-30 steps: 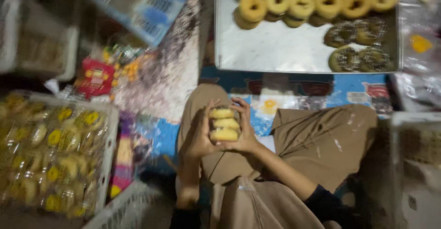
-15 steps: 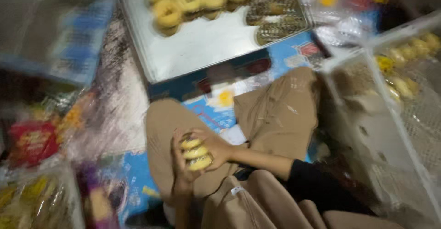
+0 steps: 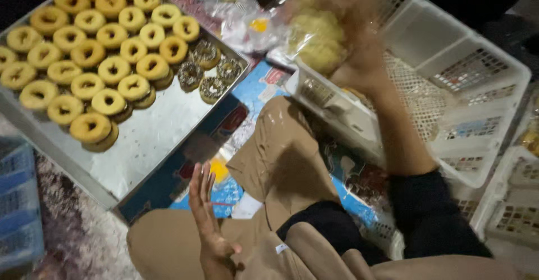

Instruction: The person sits on the floor and repeatedly picks doughnuts from a metal tray, places them into clear plastic bags, and then places the sealed bags into a white crate. The person handles both plain and chocolate-sprinkled doughnuts.

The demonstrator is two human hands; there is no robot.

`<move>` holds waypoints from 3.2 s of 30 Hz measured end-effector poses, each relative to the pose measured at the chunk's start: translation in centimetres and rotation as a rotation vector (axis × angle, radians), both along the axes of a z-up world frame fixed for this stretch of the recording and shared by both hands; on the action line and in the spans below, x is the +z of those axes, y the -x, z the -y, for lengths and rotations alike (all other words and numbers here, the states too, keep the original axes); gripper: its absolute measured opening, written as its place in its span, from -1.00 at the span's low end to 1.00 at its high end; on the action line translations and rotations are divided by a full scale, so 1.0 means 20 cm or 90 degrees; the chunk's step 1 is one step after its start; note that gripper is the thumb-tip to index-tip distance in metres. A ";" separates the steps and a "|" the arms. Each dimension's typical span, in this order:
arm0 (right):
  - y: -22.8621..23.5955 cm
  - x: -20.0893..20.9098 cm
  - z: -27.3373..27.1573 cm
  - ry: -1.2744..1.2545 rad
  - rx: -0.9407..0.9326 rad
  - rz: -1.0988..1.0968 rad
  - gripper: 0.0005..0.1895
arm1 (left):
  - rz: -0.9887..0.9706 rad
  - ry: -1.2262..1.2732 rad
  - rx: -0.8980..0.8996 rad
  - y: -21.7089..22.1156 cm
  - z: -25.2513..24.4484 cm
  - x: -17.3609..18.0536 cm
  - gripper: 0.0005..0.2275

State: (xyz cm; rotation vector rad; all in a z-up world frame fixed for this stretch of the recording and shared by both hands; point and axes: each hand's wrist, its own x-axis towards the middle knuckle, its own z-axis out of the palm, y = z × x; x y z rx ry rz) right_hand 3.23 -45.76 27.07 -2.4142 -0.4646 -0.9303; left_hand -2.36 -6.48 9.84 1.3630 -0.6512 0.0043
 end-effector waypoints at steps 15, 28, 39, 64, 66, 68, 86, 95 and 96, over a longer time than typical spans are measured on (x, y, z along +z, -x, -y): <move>0.10 -1.17 1.47 0.172 -0.627 -0.489 0.03 | -0.733 -0.059 0.308 -0.03 -0.65 -0.97 -0.14; 0.02 -1.38 1.55 0.011 -0.551 -0.540 -0.23 | -0.207 -0.153 0.268 0.11 -0.42 -0.61 -0.28; 0.23 -1.21 0.98 -1.022 -0.260 -0.382 -0.13 | -0.250 -0.165 0.260 0.16 -0.50 -0.72 -0.37; 0.43 -0.76 -0.25 -0.303 -0.104 -0.104 -0.74 | -0.042 -0.507 0.495 0.21 -0.48 -0.52 -0.56; 0.24 -1.10 -0.61 -0.005 0.002 -0.205 -0.55 | -0.005 -0.645 0.449 0.19 -0.44 -0.55 -0.50; -0.06 -1.52 -0.94 -0.182 0.292 -0.450 -0.57 | 0.014 -0.715 0.395 0.21 -0.40 -0.56 -0.50; -0.31 -1.90 -1.23 0.385 0.196 -0.273 -0.86 | -0.277 -0.223 0.417 -0.41 -0.06 -0.99 -0.50; 0.00 -1.10 -0.99 0.060 0.132 -0.370 -0.36 | 0.079 -0.150 0.459 -0.13 0.43 -0.77 -0.35; 0.00 -1.05 -1.02 0.015 0.251 -0.419 -0.26 | -0.178 0.235 0.386 -0.19 0.40 -0.78 -0.47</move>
